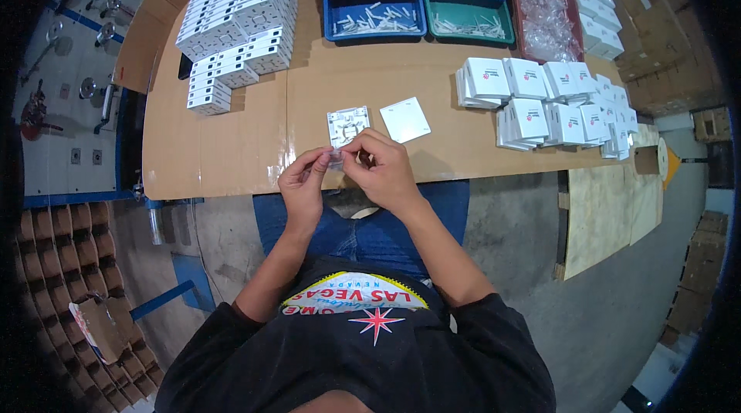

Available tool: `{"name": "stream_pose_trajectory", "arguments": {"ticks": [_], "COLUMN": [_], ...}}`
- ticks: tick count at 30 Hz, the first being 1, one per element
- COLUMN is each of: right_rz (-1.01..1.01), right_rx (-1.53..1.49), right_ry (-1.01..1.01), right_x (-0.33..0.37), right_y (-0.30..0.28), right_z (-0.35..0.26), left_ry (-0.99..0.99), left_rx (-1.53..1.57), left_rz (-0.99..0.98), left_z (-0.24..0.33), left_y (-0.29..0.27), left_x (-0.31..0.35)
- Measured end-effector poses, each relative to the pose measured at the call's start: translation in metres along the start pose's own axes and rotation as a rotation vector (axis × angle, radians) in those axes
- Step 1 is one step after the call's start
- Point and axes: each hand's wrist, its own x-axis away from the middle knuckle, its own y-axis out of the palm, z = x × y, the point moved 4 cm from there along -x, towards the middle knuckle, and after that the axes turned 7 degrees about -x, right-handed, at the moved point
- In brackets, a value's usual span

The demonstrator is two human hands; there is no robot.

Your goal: The person is assembling and packaging components into small white boxes at a warehouse workstation.

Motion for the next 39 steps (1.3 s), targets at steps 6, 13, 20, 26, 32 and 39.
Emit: {"name": "stream_pose_trajectory", "arguments": {"ticks": [6, 13, 20, 26, 32, 39], "right_rz": [0.040, -0.001, -0.003, 0.011, 0.005, -0.017], "right_rx": [-0.019, -0.052, -0.031, -0.046, -0.092, -0.065], "right_ry": [0.014, 0.001, -0.025, 0.004, 0.119, 0.068], "right_x": [0.000, 0.000, 0.001, 0.001, 0.002, 0.003], "right_y": [0.000, 0.000, -0.002, 0.001, 0.003, 0.002], "right_z": [0.007, 0.007, 0.010, 0.014, 0.014, 0.019], "left_ry": [-0.025, -0.041, -0.035, -0.038, -0.049, -0.045], "left_rx": [-0.016, 0.027, -0.004, -0.022, -0.024, -0.056], "left_rz": [0.019, 0.017, 0.010, 0.011, 0.023, 0.012], "left_z": [0.000, -0.007, -0.006, -0.004, -0.004, -0.009], "left_y": [0.003, 0.000, 0.000, 0.002, 0.000, -0.001], "left_x": [-0.001, -0.001, 0.001, 0.001, 0.001, 0.002]}}
